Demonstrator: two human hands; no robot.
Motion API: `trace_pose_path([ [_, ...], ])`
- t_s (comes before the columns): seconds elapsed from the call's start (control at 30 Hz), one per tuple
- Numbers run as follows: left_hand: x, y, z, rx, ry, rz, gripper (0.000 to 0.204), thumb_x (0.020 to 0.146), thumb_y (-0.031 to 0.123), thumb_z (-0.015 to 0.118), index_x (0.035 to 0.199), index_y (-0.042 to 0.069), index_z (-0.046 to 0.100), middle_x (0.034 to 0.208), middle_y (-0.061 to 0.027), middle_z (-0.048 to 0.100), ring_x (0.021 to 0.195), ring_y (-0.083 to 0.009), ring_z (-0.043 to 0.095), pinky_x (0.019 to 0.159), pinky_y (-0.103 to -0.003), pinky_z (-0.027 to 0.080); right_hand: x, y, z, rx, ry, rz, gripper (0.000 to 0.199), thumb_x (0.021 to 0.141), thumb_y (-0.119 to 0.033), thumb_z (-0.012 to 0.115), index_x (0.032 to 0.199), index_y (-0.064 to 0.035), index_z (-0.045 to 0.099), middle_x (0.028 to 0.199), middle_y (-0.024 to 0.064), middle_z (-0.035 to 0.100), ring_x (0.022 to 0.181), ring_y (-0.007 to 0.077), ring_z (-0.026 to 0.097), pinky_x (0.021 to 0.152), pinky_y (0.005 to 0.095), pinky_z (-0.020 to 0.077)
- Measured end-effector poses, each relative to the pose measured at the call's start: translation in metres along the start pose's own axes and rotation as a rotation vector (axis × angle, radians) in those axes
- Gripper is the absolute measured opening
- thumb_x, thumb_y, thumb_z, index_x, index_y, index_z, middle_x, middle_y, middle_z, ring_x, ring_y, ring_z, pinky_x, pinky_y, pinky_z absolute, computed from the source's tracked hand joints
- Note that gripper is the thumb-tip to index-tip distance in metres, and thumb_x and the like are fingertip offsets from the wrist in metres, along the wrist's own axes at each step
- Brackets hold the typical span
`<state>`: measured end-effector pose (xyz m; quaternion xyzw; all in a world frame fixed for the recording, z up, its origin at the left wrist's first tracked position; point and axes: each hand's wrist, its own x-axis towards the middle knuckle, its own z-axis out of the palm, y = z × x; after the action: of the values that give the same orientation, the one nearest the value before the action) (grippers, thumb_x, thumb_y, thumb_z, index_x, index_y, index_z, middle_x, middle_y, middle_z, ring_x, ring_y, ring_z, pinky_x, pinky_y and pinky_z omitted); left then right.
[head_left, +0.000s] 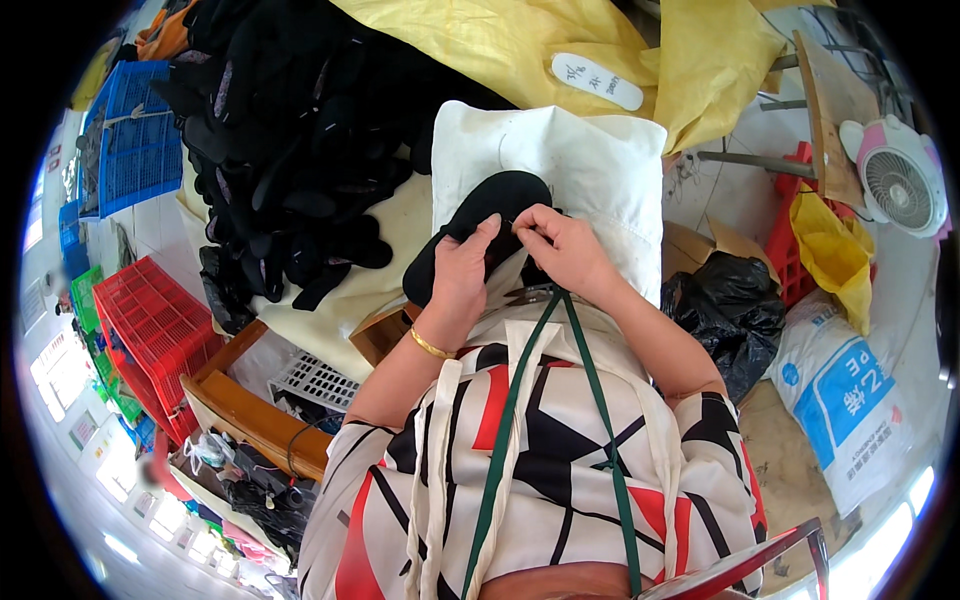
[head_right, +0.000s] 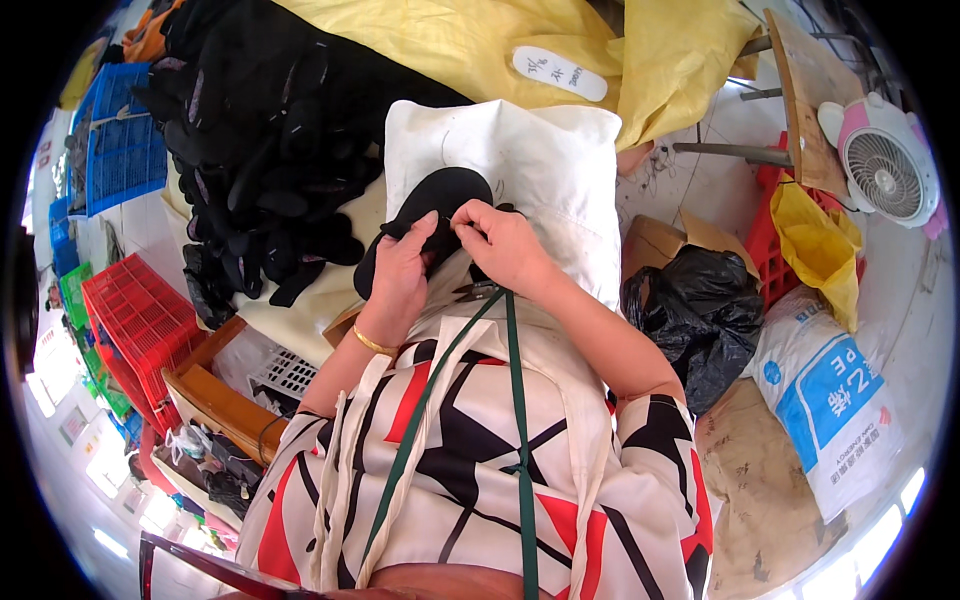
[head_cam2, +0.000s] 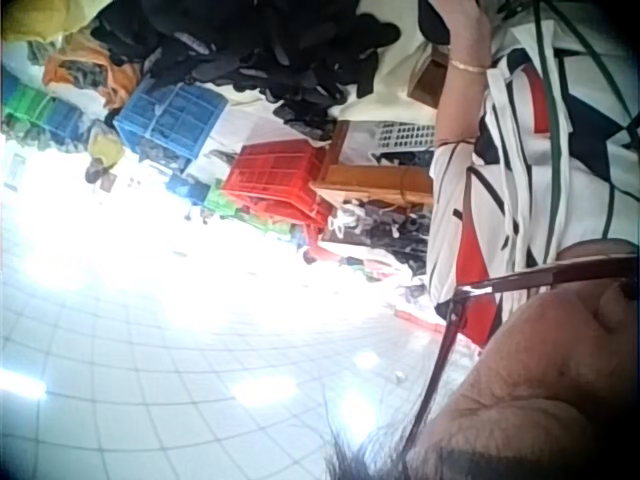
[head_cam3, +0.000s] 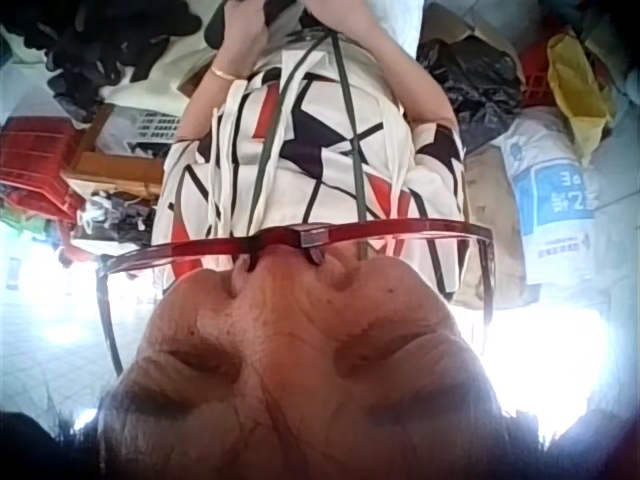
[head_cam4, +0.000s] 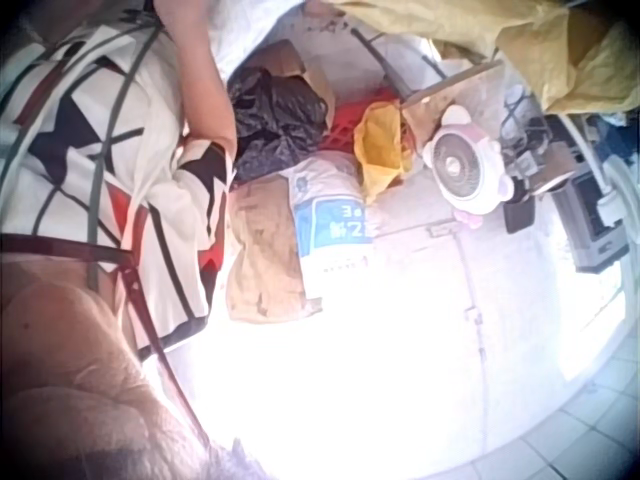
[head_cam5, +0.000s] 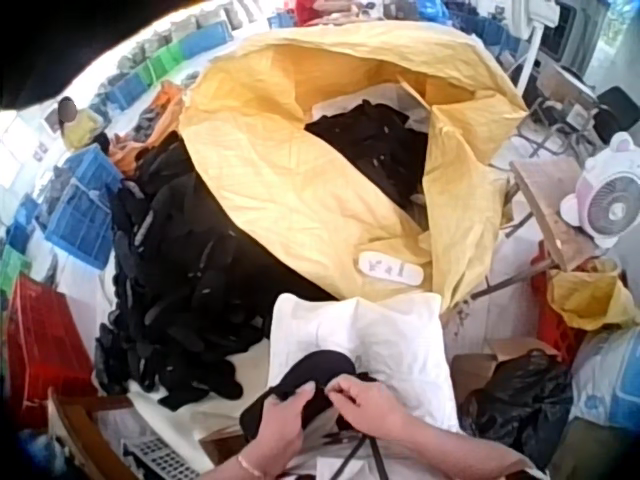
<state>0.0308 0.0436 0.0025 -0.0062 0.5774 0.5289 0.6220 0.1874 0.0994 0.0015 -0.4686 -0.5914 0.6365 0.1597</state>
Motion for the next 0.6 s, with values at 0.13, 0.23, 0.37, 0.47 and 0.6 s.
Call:
trace_pose_path([
  [0.13, 0.005, 0.0, -0.003, -0.017, -0.013, -0.014, 0.022, 0.087, 0.01, 0.072, 0.107, 0.003, 0.069, 0.102, -0.0023, 0.07, 0.091, -0.0114, 0.064, 0.085, -0.027, 0.049, -0.003, 0.005, 0.004, -0.061, 0.049, -0.086, 0.009, 0.096, -0.012, 0.059, 0.102, -0.0048, 0.06, 0.072, 0.004, 0.058, 0.062, 0.0106, 0.049, 0.059, 0.0268, 0.0442],
  [0.23, 0.006, -0.001, -0.005, -0.019, -0.013, -0.016, 0.021, 0.086, 0.009, 0.073, 0.105, 0.003, 0.069, 0.1, -0.0016, 0.07, 0.089, -0.0112, 0.064, 0.083, -0.027, 0.049, -0.004, 0.008, 0.005, -0.071, 0.057, -0.11, 0.01, 0.096, -0.012, 0.059, 0.103, -0.0057, 0.06, 0.074, 0.0056, 0.058, 0.064, 0.0118, 0.05, 0.06, 0.0277, 0.0451],
  [0.37, 0.009, -0.001, -0.007, -0.011, 0.026, -0.056, 0.019, 0.085, 0.011, 0.074, 0.101, 0.004, 0.068, 0.096, -0.0008, 0.069, 0.086, -0.0111, 0.063, 0.079, -0.027, 0.049, -0.005, 0.01, 0.01, -0.095, 0.069, -0.11, 0.011, 0.096, -0.011, 0.059, 0.105, -0.0064, 0.059, 0.074, 0.0069, 0.058, 0.063, 0.0137, 0.052, 0.06, 0.0283, 0.0452],
  [0.47, 0.006, 0.005, -0.004, -0.022, 0.037, -0.089, 0.018, 0.083, 0.013, 0.075, 0.098, 0.005, 0.067, 0.094, -0.0006, 0.068, 0.084, -0.0113, 0.063, 0.077, -0.027, 0.048, -0.006, 0.014, 0.017, -0.117, 0.117, -0.165, 0.01, 0.096, -0.011, 0.058, 0.106, -0.0072, 0.058, 0.073, 0.0097, 0.059, 0.062, 0.0191, 0.054, 0.059, 0.0304, 0.0461],
  [0.6, 0.005, 0.01, -0.001, -0.043, 0.05, -0.123, 0.018, 0.083, 0.013, 0.075, 0.097, 0.005, 0.067, 0.094, -0.0011, 0.068, 0.084, -0.0117, 0.063, 0.077, -0.028, 0.049, -0.004, 0.02, 0.026, -0.219, 0.185, -0.245, 0.009, 0.096, -0.011, 0.057, 0.105, -0.008, 0.056, 0.073, 0.0139, 0.06, 0.061, 0.0289, 0.058, 0.059, 0.0346, 0.0479],
])
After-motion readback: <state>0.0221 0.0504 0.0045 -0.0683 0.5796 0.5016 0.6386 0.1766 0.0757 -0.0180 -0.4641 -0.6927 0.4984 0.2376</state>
